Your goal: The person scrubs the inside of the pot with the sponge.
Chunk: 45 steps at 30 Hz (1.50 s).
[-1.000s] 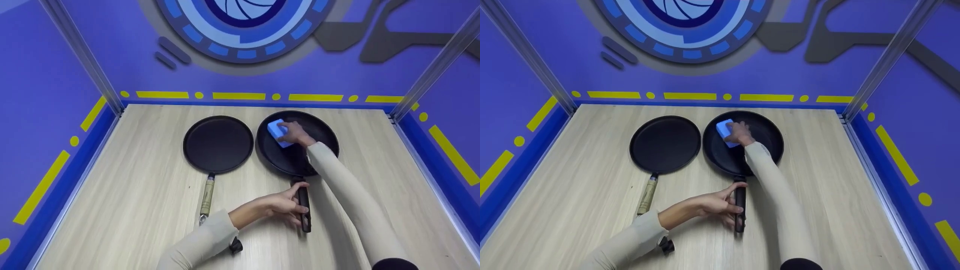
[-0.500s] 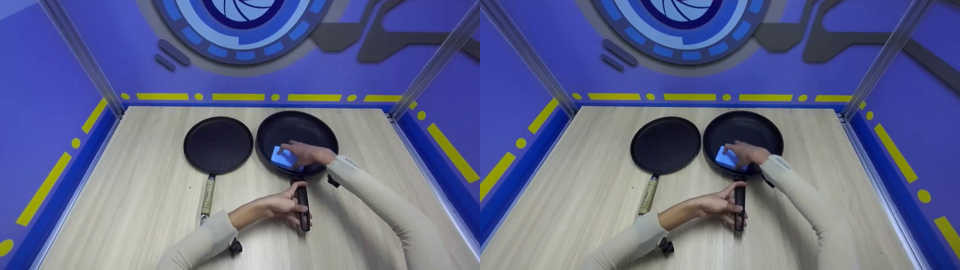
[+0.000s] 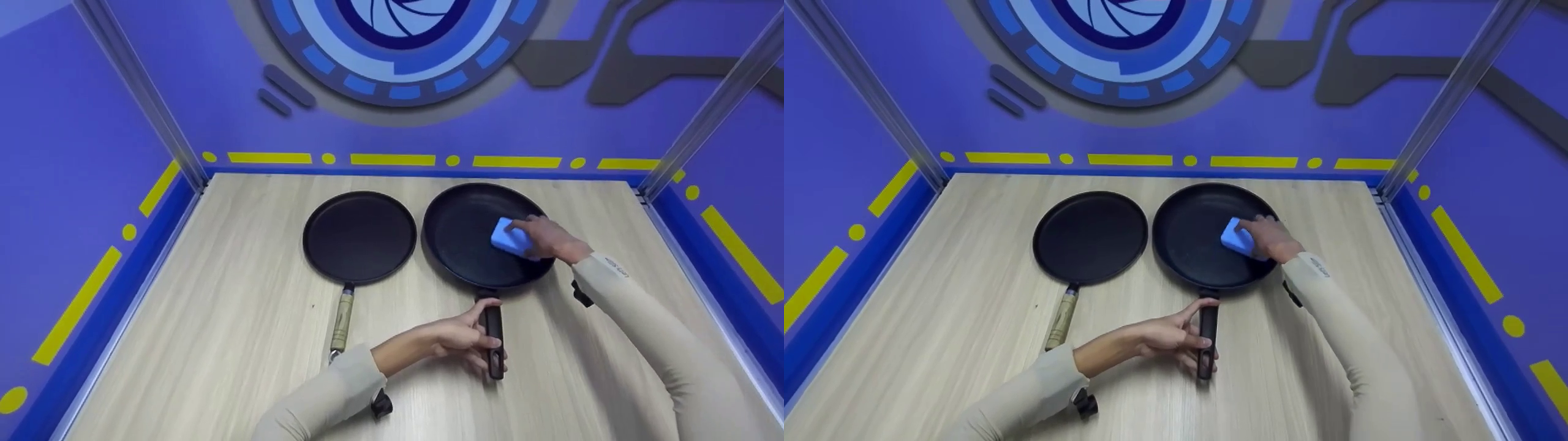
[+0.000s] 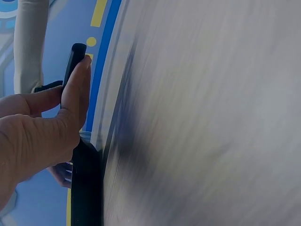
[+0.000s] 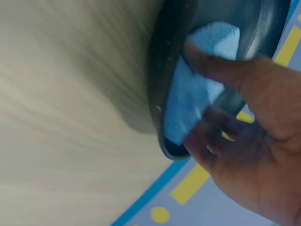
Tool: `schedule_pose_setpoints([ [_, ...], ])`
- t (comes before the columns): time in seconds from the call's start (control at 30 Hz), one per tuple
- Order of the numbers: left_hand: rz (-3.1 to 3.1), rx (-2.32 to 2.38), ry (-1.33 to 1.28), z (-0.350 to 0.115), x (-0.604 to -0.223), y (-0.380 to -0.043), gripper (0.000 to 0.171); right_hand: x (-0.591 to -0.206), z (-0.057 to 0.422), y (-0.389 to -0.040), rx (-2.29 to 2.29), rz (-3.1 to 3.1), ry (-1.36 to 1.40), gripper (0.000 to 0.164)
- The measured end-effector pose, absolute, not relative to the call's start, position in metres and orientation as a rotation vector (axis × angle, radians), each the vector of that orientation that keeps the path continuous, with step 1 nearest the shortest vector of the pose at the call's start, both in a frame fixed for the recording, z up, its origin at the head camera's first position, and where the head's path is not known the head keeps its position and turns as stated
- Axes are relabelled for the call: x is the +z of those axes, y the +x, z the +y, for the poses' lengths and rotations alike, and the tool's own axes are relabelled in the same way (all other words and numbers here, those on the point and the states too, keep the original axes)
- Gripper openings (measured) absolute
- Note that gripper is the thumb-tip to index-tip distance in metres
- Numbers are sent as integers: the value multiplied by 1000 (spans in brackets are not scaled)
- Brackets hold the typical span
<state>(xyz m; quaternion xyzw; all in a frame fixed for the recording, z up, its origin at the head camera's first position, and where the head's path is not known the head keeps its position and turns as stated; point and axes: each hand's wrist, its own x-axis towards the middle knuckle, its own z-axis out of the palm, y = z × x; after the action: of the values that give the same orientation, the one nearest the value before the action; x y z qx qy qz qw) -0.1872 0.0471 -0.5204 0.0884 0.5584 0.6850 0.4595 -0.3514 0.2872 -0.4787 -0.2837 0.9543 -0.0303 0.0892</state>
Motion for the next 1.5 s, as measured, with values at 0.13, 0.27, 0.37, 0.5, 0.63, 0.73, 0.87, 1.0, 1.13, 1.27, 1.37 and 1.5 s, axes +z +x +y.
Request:
schedule_pose_setpoints([
  [0.13,1352,1655,226,43,-522,-187,75,-490,288,-366,-77,2959,-712,59],
  [0.27,1304,1630,223,41,-523,-187,74,-495,282,-379,-112,2964,-510,62],
  [0.37,1293,1620,217,38,-522,-187,74,-496,270,-388,-150,2931,-418,66],
  [0.5,1302,1611,219,35,-523,-188,74,-502,243,-393,-202,2900,-470,67],
  [0.63,1313,1607,225,36,-524,-187,74,-508,210,-388,-217,2874,-626,66],
  [0.73,1348,1611,214,40,-525,-187,73,-507,189,-377,-185,2848,-717,65],
  [0.87,1362,1621,217,45,-526,-186,70,-505,186,-355,-96,2831,-819,63],
  [1.0,1366,1619,215,45,-525,-188,70,-504,203,-333,-73,2796,-992,61],
  [1.13,1369,1619,214,41,-523,-190,71,-500,225,-323,-120,2740,-1128,60],
  [1.27,1371,1600,242,37,-522,-191,69,-492,247,-325,-149,2683,-1153,60],
  [1.37,1372,1588,253,35,-521,-192,68,-487,261,-332,-137,2674,-1095,61],
  [1.5,1366,1599,248,34,-522,-192,68,-485,275,-347,-124,2731,-991,62],
])
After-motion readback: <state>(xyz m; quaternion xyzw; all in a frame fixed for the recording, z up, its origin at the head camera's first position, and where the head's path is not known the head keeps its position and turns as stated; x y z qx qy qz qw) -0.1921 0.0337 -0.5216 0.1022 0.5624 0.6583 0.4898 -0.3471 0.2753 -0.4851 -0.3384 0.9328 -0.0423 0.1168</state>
